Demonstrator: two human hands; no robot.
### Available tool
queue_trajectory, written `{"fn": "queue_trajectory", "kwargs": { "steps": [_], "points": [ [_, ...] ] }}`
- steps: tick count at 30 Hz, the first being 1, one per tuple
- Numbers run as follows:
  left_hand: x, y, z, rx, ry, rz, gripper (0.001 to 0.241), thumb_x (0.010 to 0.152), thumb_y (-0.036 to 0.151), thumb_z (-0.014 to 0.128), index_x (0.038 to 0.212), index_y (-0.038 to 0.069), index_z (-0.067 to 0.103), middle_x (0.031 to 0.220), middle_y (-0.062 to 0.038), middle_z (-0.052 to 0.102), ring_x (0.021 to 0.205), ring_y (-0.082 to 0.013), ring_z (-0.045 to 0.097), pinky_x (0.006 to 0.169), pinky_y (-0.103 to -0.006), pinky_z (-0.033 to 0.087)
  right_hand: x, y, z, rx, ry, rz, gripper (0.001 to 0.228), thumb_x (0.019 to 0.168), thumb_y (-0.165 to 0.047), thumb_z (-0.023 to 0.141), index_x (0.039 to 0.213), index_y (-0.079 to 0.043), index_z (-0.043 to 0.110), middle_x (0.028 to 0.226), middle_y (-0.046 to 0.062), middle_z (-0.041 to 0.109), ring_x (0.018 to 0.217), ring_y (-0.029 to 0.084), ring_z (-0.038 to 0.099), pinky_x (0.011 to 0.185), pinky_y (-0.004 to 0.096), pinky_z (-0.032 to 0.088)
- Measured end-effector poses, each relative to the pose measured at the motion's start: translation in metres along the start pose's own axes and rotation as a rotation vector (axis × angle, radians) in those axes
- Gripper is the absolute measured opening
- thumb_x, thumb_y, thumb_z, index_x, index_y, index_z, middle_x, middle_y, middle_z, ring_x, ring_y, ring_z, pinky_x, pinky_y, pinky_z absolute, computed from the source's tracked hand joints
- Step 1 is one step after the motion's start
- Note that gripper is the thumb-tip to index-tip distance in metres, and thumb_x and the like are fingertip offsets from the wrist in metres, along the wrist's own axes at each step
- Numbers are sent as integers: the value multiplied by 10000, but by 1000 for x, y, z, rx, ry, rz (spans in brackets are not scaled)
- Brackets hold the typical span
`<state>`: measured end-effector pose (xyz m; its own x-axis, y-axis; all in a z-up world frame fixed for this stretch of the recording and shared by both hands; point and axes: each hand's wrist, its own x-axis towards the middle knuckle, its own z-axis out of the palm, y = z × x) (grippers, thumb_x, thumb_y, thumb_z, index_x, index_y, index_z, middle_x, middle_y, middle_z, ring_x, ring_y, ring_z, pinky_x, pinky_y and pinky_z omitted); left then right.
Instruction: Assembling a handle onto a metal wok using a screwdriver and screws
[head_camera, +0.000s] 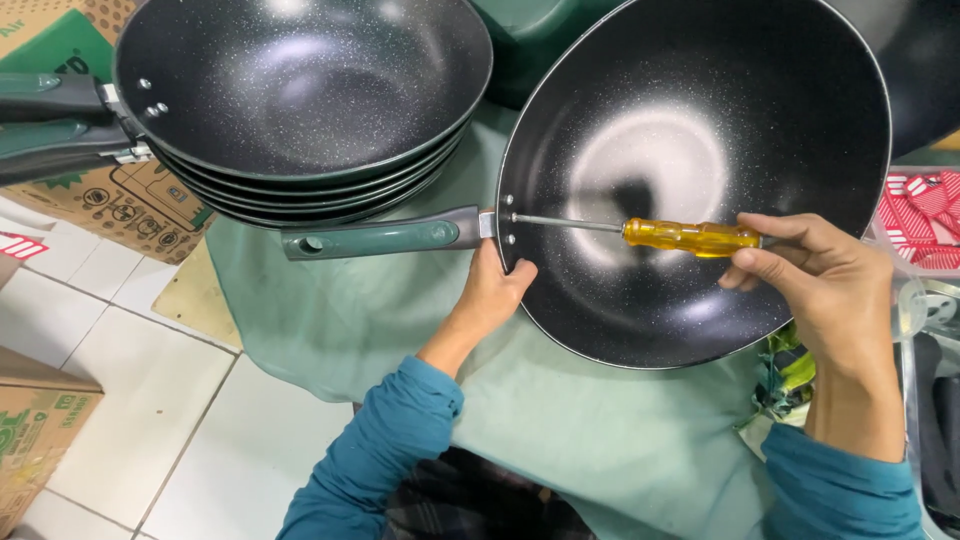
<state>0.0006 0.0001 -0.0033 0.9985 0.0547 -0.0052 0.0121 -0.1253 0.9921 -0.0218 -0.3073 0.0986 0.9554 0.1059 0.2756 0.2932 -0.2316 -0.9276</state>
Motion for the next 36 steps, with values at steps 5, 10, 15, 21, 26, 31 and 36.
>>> {"fn": "queue_trajectory", "kwargs": {
  "steps": [5,10,15,21,26,31,36],
  "points": [
    [0,0,1,-14,17,-29,123,833,121,562,947,115,517,787,23,493,724,-146,447,684,-326,438,0,1,4,-32,40,-10,313,996,1,672,1286,116,644,802,206,656,722,225,635,726,251,519],
    [-2,4,-1,-10,0,-7,142,843,108,549,979,110,508,790,27,467,723,-141,427,681,-321,428,3,1,5,-13,39,-5,299,1021,-9,650,1290,119,632,790,223,657,694,237,636,701,265,531],
    [-2,6,-2,-14,-13,5,148,851,97,541,997,108,515,804,18,482,735,-148,441,702,-324,439,2,-7,7,-12,50,11,296,1033,-6,637,1305,111,627,860,248,675,732,274,679,755,285,577],
    [-1,4,-1,-3,-10,3,216,837,107,541,1052,91,535,815,9,520,744,-156,466,713,-338,458,1,-6,5,-84,18,59,423,942,48,679,1354,115,613,926,242,694,788,250,693,812,254,552],
    [-1,1,0,-18,-13,-3,89,840,109,547,920,112,508,787,23,478,730,-149,427,687,-334,427,1,6,4,-34,61,-9,285,1006,24,674,1275,95,616,868,228,667,741,253,685,724,253,533],
    [-4,9,-2,-51,-25,40,217,836,74,522,1050,106,506,803,19,464,730,-147,418,695,-322,428,3,-1,9,-55,66,-11,251,1040,-21,660,1250,114,641,804,224,660,709,238,639,714,271,523],
    [-4,11,-2,-42,-36,58,221,843,69,521,1061,101,508,813,16,465,740,-149,424,711,-323,432,5,-1,5,-15,36,8,274,1043,-23,635,1276,121,631,849,244,674,726,276,675,727,290,562]
  ]
}}
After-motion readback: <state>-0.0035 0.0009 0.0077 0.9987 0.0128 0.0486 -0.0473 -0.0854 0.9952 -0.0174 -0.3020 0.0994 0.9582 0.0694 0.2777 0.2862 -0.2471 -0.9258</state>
